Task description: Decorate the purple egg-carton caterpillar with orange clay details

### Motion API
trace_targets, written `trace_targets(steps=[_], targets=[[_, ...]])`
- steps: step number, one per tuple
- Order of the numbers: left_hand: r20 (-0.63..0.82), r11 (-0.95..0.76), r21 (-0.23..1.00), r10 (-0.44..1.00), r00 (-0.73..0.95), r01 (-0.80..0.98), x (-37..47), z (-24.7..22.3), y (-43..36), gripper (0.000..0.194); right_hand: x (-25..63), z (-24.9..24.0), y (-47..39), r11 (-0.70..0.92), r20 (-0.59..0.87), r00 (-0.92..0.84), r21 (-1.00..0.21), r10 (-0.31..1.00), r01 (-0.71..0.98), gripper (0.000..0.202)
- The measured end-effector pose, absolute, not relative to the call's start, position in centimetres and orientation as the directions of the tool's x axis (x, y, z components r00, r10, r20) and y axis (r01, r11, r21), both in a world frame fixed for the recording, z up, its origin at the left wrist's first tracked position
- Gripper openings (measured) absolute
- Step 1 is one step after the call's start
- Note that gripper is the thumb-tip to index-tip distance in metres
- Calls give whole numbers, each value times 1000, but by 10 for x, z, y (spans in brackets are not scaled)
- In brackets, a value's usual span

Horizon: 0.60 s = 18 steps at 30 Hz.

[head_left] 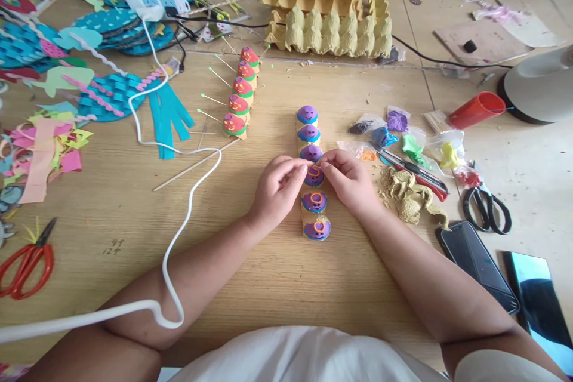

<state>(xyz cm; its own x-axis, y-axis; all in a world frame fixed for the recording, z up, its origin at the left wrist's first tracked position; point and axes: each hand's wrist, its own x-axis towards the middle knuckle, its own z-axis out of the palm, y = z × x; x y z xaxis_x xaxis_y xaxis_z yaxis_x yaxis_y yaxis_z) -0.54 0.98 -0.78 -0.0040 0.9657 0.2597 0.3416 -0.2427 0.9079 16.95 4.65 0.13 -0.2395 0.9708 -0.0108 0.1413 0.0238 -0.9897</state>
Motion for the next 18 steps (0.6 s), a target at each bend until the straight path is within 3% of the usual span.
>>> trace_targets(steps=[18], targets=[[245, -229, 915, 970, -6, 334, -5, -4, 10, 25, 172, 9, 38, 248, 157, -260, -896, 953, 369, 34]])
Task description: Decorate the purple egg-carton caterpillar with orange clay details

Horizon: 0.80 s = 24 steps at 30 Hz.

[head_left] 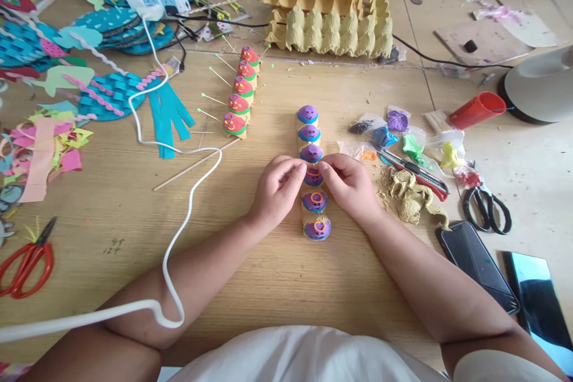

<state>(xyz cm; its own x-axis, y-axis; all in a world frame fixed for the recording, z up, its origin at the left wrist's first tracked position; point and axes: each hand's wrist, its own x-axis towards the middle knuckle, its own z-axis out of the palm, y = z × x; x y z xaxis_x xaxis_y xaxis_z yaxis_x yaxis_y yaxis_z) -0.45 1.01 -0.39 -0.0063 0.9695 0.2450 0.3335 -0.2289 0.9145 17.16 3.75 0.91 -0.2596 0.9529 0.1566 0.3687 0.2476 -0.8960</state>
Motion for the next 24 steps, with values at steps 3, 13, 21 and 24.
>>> trace_targets(steps=[3, 13, 21, 24], targets=[[242, -224, 923, 970, -19, 314, -4, -4, 10, 24, 171, 9, 38, 252, 167, -256, -904, 952, 345, 35], [247, -194, 895, 965, -84, 401, -5, -8, 10, 20, 170, 7, 40, 227, 156, -234, -921, 960, 316, 48], [243, -201, 875, 969, -42, 440, -5, -10, 10, 11, 171, 4, 41, 219, 140, -252, -922, 958, 319, 52], [245, -203, 879, 968, -44, 432, -5, -11, 10, 10, 170, 4, 42, 222, 144, -250, -921, 957, 320, 53]])
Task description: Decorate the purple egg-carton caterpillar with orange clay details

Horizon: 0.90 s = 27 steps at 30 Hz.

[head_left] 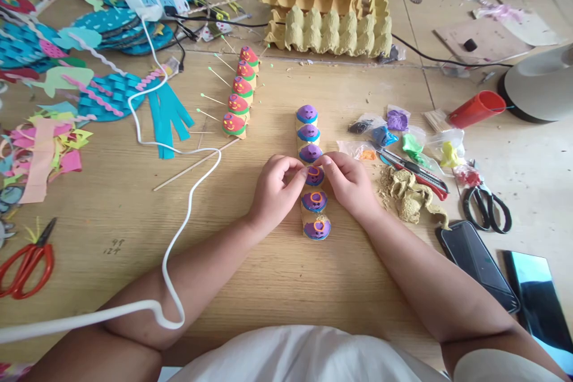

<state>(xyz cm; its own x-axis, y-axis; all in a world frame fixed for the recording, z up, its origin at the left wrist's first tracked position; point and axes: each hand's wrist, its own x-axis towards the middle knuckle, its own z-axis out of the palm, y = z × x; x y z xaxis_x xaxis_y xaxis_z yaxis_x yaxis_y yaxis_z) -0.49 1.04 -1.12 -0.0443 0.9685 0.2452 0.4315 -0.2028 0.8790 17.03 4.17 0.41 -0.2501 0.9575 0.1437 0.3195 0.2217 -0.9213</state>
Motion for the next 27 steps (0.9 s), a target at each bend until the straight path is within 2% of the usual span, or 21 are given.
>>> trace_targets(steps=[27], targets=[[238, -197, 900, 969, -59, 390, -4, -11, 12, 12, 169, 6, 42, 178, 112, -255, -952, 960, 251, 57]])
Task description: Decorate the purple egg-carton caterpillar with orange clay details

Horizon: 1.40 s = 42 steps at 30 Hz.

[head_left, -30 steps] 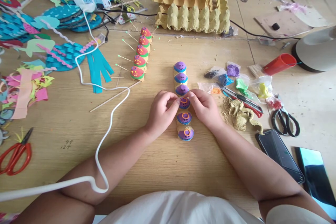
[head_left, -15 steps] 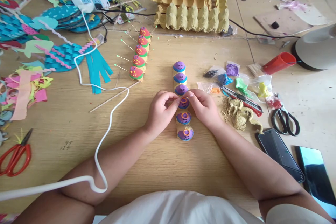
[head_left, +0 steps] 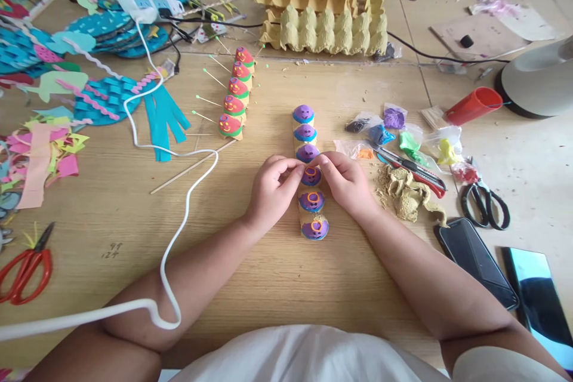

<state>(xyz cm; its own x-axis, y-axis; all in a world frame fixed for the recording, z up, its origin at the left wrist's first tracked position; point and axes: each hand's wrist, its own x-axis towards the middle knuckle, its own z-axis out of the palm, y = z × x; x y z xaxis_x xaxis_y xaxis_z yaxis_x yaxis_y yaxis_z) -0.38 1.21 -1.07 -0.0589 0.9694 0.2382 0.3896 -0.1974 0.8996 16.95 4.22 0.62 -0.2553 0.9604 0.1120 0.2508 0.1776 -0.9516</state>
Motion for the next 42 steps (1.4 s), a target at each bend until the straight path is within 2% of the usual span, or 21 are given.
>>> trace_targets(steps=[7, 13, 19, 22, 27, 38, 42], targets=[[237, -207, 919, 970, -49, 337, -5, -4, 9, 32, 170, 8, 42, 179, 121, -225, -948, 967, 263, 52], [232, -209, 908, 972, -23, 362, -5, -5, 8, 44, 171, 5, 44, 183, 134, -205, -952, 970, 246, 39], [242, -217, 909, 970, -25, 355, -5, -5, 8, 43, 171, -1, 46, 131, 116, -297, -991, 948, 33, 23], [256, -233, 908, 967, -21, 348, -5, -7, 8, 41, 171, -1, 44, 149, 126, -341, -988, 931, 42, 19], [244, -219, 910, 969, -28, 353, -6, -9, 8, 42, 171, 1, 41, 188, 140, -432, -980, 891, 71, 28], [242, -217, 913, 970, -30, 344, -6, -10, 9, 41, 170, -9, 45, 182, 132, -455, -981, 881, 67, 29], [239, -218, 914, 971, -20, 343, -6, -8, 9, 41, 168, -10, 45, 149, 133, -446, -989, 885, 1, 28]])
